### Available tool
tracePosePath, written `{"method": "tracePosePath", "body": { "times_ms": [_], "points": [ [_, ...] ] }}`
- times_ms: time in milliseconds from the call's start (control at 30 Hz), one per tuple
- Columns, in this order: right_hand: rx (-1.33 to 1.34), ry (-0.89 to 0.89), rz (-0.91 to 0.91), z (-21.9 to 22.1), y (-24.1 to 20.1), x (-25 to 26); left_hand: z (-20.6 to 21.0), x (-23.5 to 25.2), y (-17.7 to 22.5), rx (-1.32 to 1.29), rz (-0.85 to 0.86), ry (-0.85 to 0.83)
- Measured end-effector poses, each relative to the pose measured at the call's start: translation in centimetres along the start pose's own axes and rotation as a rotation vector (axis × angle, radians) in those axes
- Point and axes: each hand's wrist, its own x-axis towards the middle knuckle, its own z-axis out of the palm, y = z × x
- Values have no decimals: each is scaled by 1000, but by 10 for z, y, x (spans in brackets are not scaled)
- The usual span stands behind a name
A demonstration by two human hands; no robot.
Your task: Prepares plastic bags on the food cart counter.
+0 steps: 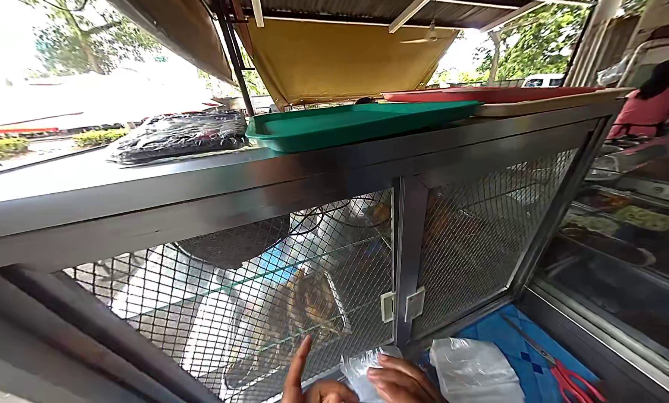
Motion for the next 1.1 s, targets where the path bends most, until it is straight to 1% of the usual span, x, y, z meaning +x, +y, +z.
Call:
{"method": "tracePosePath", "body": {
  "times_ms": [67, 133, 167, 200, 300, 400, 567, 633, 767, 833, 933, 1000, 1100],
  "points": [
    [75, -102, 166, 7, -10, 8, 7, 10, 12, -54, 55, -33],
    [154, -110, 325, 7, -18, 17, 10, 17, 17, -81, 56, -18],
    [179, -96, 352, 5, -19, 22, 9, 19, 19, -88, 43, -5],
    [198, -78, 349, 1, -18, 25, 8, 20, 22, -101, 20, 7],
    [217, 4, 261, -7, -3, 30, 6, 21, 26, -202, -91, 20],
    [255, 75, 255, -10, 3, 35, 7, 20, 28, -236, -185, 43],
    [234, 98, 273, -6, 0, 35, 14, 22, 25, -251, -205, 242],
    [204, 107, 255, -5, 3, 33, 14, 23, 25, -242, -227, 263],
    [203, 158, 256, -6, 7, 34, 14, 24, 24, -300, -278, 225],
    [215, 158, 274, -9, 6, 34, 14, 24, 21, -378, -261, 181],
    [223, 127, 308, -13, 5, 33, 12, 26, 15, -488, -213, 67],
    [224, 120, 317, -14, 6, 31, 14, 28, 16, -527, -226, 64],
    [204, 144, 293, -14, 7, 30, 20, 30, 16, -529, -273, 115]
  ]
}}
